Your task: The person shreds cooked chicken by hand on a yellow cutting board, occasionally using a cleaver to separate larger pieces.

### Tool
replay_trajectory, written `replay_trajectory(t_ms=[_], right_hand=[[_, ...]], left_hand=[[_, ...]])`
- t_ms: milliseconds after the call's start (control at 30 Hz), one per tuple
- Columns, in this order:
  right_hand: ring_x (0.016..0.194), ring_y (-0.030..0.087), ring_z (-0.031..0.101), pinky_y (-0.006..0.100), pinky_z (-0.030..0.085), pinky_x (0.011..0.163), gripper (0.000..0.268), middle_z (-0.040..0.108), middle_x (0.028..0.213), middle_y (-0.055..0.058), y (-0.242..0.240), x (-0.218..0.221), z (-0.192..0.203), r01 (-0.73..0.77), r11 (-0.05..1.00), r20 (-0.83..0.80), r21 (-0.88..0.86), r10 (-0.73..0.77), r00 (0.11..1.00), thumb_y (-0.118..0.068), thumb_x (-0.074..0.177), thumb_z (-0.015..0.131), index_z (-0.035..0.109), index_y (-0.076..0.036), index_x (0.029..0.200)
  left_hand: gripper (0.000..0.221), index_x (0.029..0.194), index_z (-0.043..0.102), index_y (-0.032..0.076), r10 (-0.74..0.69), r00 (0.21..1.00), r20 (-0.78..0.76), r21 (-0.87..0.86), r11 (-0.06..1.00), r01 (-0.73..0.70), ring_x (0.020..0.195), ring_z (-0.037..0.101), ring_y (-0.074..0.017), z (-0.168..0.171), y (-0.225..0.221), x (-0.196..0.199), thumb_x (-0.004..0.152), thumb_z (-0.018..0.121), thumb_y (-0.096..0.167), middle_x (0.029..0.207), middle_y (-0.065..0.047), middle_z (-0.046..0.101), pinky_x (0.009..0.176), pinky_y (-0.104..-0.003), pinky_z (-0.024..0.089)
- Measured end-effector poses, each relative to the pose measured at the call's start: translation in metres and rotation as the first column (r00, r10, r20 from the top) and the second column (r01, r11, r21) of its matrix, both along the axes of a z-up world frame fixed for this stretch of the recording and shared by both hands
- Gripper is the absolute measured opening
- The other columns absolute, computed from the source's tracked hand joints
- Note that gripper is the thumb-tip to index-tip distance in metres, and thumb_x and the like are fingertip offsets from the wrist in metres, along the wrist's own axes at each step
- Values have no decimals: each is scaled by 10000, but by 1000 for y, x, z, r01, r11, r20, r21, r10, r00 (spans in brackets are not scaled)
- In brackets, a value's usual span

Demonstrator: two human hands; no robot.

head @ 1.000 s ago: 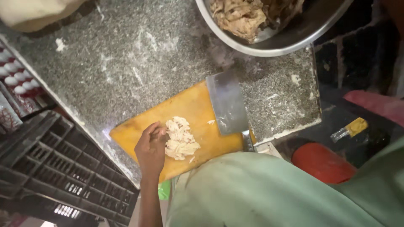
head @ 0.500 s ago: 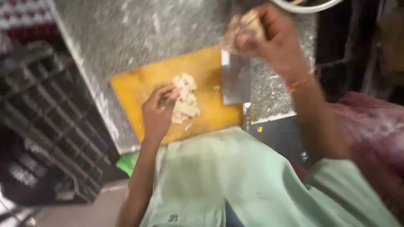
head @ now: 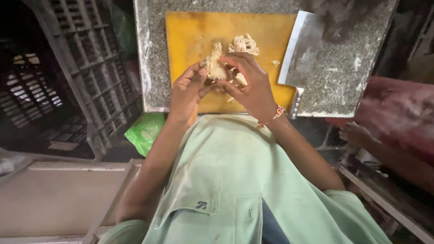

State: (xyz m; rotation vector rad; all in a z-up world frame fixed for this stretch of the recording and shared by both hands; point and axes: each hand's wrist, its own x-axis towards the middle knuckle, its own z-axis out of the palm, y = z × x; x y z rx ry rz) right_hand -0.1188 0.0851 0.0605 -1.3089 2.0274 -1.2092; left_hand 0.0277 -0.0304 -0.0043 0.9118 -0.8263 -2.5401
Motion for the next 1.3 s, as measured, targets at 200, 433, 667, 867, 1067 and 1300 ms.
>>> replay_trajectory(t_ms=[200, 433, 667, 867, 1067, 1300], right_hand=[[1036, 289, 683, 377, 568, 874, 499, 660, 1241, 117, -13, 31, -1, 63, 997, -196, 32, -56, 979, -170, 862, 894, 647, -53, 1279], [927, 252, 696, 358, 575, 825, 409, 692, 1168, 107, -18, 52, 1, 167, 984, -212, 67, -150, 966, -135, 865, 881, 680, -39, 1207], [1018, 219, 722, 322, 585, 864, 348, 710, 1216, 92, -14, 59, -6, 205, 975, -138, 83, -192, 971, -73, 938, 844, 678, -56, 1243], [1342, 331, 608, 373, 496, 1129, 690, 586, 1464, 219, -13, 56, -14, 181, 982, 9, -50, -181, 983, -33, 909, 831, 480, -2, 1502], [1302, 329, 679, 390, 548, 1098, 697, 640, 1428, 201, -9, 45, -14, 71, 997, -81, -4, -71, 994, -70, 885, 818, 502, -50, 1506], [1164, 327, 739, 363, 610, 929, 559, 700, 1315, 196, -6, 35, -10, -48, 999, -92, 0, 48, 995, -73, 936, 720, 553, -68, 1470]], left_hand=[[352, 1342, 583, -31, 7, 999, -44, 83, 997, -3, 1011, 698, -171, -12, -3, 19, 1027, 642, 113, 1188, -79, 691, 940, -355, 586], [283, 1261, 629, -15, -82, 993, -88, 76, 993, 88, 1043, 711, -174, -13, -19, 30, 1016, 687, 114, 1144, -72, 697, 997, -362, 604], [259, 1222, 673, -14, -115, 993, 11, 36, 993, 114, 941, 695, -125, -12, -24, 28, 1021, 660, 149, 1027, -41, 707, 900, -329, 607], [305, 1278, 658, -19, -26, 997, -75, -70, 997, 20, 908, 666, -101, -1, -9, 16, 1031, 660, 159, 1016, -24, 702, 908, -299, 592], [327, 1259, 680, -5, 37, 994, -106, -54, 998, -43, 877, 696, -116, 5, 2, 16, 1015, 652, 211, 981, -26, 713, 858, -301, 601], [273, 1184, 709, -29, 185, 980, -72, -71, 979, -190, 879, 708, -154, 8, 19, 18, 1039, 658, 196, 951, -57, 700, 876, -344, 626]])
